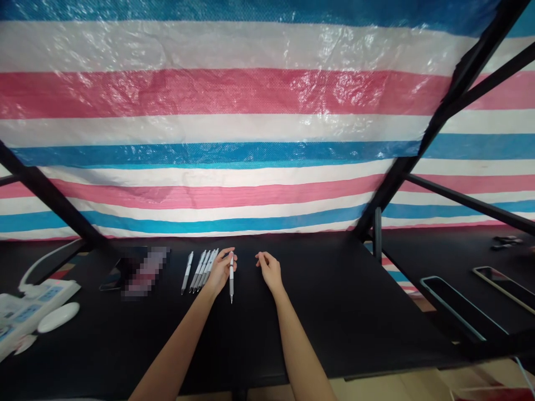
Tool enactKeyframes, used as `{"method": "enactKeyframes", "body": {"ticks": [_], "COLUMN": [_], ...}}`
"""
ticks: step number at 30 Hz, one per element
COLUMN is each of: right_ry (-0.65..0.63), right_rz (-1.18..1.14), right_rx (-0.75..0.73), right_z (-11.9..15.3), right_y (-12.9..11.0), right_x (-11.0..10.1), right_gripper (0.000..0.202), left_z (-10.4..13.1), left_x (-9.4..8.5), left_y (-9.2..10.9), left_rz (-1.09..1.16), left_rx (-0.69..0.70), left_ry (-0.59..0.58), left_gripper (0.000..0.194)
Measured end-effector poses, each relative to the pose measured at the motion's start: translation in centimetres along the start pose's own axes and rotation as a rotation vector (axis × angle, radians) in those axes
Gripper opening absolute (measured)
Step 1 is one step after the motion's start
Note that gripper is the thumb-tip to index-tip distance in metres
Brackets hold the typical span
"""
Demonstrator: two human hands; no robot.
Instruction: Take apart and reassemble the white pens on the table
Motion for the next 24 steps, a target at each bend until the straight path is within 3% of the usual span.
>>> {"method": "enactKeyframes", "body": {"ticks": [4, 24], "right_ry": [0.000, -0.001], "right_rz": [0.009, -0.002], "right_rx": [-0.008, -0.008], "right_z": [0.01, 0.04], "right_y": [-0.03, -0.23], "right_x": [-0.02, -0.02], "right_gripper": [0.045, 0.045], "left_z": [-0.23, -0.02], "left_x": [-0.35, -0.19], "left_y": [0.00, -0.06], "left_rz": [0.049, 0.012], "left_rx": [-0.005, -0.008], "left_ry": [0.051, 0.018], "left_gripper": [0.044, 0.042]}}
Point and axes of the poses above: each hand's wrist, its own z-axis away from the middle knuckle, its own x-axis out of the palm, y = z × x, the point moved 7 cm from there along -z, towards the middle knuckle, and after that the axes turned 15 degrees about y, right-handed, at the moved point
